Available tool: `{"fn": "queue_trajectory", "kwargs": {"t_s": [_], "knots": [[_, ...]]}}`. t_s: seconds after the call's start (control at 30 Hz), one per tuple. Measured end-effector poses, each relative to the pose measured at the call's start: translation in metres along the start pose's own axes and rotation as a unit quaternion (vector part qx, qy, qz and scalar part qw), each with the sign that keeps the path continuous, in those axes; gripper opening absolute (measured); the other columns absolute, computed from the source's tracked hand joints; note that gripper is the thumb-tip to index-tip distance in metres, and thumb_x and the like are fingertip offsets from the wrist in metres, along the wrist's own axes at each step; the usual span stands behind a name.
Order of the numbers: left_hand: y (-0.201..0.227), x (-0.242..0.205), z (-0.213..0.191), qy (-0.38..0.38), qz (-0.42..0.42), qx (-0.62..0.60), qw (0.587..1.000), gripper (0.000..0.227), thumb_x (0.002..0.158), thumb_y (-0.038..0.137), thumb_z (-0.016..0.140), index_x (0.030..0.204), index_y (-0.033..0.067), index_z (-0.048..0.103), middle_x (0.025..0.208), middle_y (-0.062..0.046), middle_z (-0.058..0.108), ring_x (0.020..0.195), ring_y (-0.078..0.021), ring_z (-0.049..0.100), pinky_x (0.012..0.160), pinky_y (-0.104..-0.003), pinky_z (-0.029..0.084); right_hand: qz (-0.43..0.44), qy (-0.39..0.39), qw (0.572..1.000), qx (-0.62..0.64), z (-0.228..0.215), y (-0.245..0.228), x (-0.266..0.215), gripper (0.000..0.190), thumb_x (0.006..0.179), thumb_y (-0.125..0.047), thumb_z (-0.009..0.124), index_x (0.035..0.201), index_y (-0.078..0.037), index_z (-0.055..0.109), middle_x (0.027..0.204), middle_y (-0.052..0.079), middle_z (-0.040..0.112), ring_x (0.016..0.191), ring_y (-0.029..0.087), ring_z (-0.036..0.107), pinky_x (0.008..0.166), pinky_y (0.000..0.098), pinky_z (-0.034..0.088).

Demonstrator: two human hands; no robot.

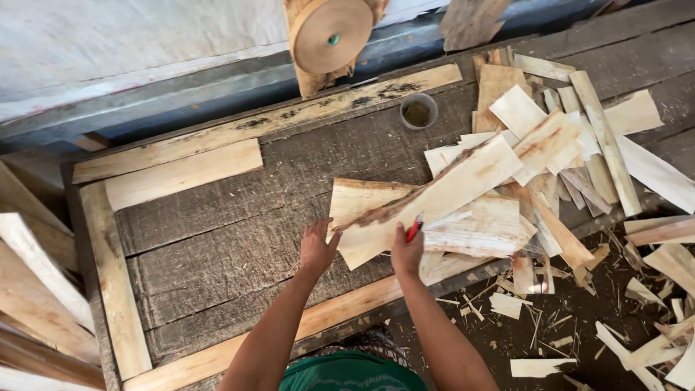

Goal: Cutting and organizing thin wood strips using a utility knife.

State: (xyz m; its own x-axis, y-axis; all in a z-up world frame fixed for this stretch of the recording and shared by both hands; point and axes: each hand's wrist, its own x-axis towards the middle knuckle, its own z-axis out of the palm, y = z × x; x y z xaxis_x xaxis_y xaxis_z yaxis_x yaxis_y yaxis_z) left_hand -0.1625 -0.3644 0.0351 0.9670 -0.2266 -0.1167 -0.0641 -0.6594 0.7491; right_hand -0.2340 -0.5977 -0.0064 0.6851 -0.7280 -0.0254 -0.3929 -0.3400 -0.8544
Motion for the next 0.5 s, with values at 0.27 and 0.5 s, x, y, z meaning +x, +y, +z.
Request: {"fn": "queue_trajectory", "kwargs": {"t_s": [0.27, 0.5], "knots": [[0.025, 0.005, 0.019, -0.114, -0.092, 0.059, 0.988, 0.052, 0.089, 0.037, 0.075, 0.135, 0.0163, 0.061, 0.128, -0.011, 0.063, 0.121, -0.0278, 0.058, 0.106, -0.048, 0.043, 0.091, 0.053, 0.982, 0.157, -0.020, 0.062, 0.036, 0.034, 0.097, -0.022, 0.076, 0.099, -0.002, 0.049, 0.087, 0.008, 0.059, 0.074, 0.018, 0.059, 0.070, 0.0334, 0.053], [-0.017, -0.009, 0.027, -0.204, -0.083, -0.062, 0.973, 0.030, 0.085, 0.035, 0.073, 0.100, 0.0097, 0.077, 0.092, -0.007, 0.077, 0.083, -0.0174, 0.072, 0.079, -0.036, 0.060, 0.118, 0.001, 0.909, 0.399, -0.024, 0.046, 0.023, 0.032, 0.096, -0.008, 0.073, 0.123, -0.002, 0.055, 0.097, -0.001, 0.063, 0.084, 0.008, 0.057, 0.073, 0.0234, 0.049]]}}
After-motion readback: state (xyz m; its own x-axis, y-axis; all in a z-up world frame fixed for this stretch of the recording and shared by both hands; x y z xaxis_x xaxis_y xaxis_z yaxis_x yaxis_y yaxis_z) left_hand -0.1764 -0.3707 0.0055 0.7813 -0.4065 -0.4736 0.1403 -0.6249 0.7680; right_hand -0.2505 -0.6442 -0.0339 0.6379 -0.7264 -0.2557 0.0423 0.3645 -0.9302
